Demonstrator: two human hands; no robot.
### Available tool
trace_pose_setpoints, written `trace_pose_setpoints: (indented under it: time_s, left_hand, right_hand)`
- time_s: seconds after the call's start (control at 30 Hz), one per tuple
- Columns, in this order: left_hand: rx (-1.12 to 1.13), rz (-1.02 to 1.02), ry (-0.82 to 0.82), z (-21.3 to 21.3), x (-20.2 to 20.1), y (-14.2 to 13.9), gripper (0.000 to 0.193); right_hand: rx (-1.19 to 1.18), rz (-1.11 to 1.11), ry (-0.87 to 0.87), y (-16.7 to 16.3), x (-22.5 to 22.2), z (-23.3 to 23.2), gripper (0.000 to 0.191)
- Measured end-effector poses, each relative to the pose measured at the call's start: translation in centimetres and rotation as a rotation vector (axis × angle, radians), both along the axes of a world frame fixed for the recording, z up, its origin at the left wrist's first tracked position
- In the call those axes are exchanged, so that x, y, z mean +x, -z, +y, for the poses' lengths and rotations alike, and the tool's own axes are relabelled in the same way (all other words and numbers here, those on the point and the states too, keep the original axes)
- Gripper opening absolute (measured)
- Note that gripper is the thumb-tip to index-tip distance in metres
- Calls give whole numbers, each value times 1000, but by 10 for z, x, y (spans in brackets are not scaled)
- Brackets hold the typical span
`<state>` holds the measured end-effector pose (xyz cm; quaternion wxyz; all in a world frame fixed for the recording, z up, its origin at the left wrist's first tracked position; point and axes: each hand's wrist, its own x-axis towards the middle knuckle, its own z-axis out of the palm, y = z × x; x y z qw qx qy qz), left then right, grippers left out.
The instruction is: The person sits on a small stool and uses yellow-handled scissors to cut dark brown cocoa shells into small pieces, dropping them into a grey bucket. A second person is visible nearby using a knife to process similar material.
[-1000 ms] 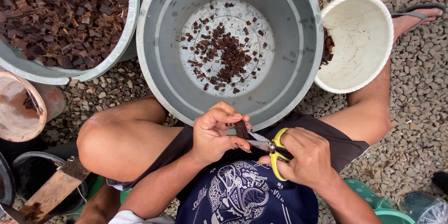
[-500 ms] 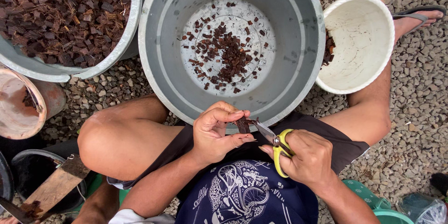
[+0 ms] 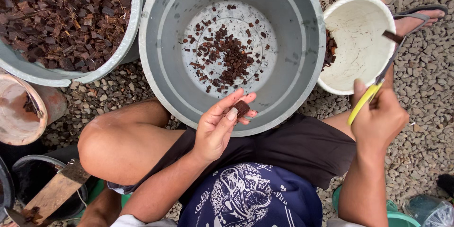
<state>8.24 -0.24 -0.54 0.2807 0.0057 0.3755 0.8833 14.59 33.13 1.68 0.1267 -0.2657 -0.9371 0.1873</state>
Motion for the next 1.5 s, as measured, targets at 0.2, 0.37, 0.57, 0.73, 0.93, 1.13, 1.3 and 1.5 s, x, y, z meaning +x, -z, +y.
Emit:
trace_pose_setpoints:
  time_s: [0.2, 0.37, 0.57, 0.73, 0.93, 1.13, 1.3, 1.5]
  left_hand:
    - [-49, -41, -23, 3, -2, 7, 39]
    - [-99, -179, -82, 8, -3, 16, 40]
    - [-85, -109, -86, 6, 0, 18, 35]
    - [-82, -29, -49, 1, 2, 16, 31]
    - [-45, -63, -18, 2, -2, 16, 29]
    - [-39, -16, -46, 5, -4, 12, 26]
    - [-75, 63, -42, -1, -1, 10, 31]
    - [-215, 207, -29, -5, -2, 8, 41]
  right_hand:
    - [60, -374, 121, 32, -21, 37, 53]
    - [169, -503, 110, 49, -15, 38, 63]
    - [27, -368, 116, 49, -5, 25, 57]
    - [-126, -236, 52, 30, -1, -2, 41]
    - [-582, -119, -75, 15, 10, -38, 22]
    - [-900, -329, -498, 0, 19, -77, 20]
    - [-993, -436, -729, -20, 13, -97, 26]
    - [-1128, -548, -754, -33, 6, -107, 27]
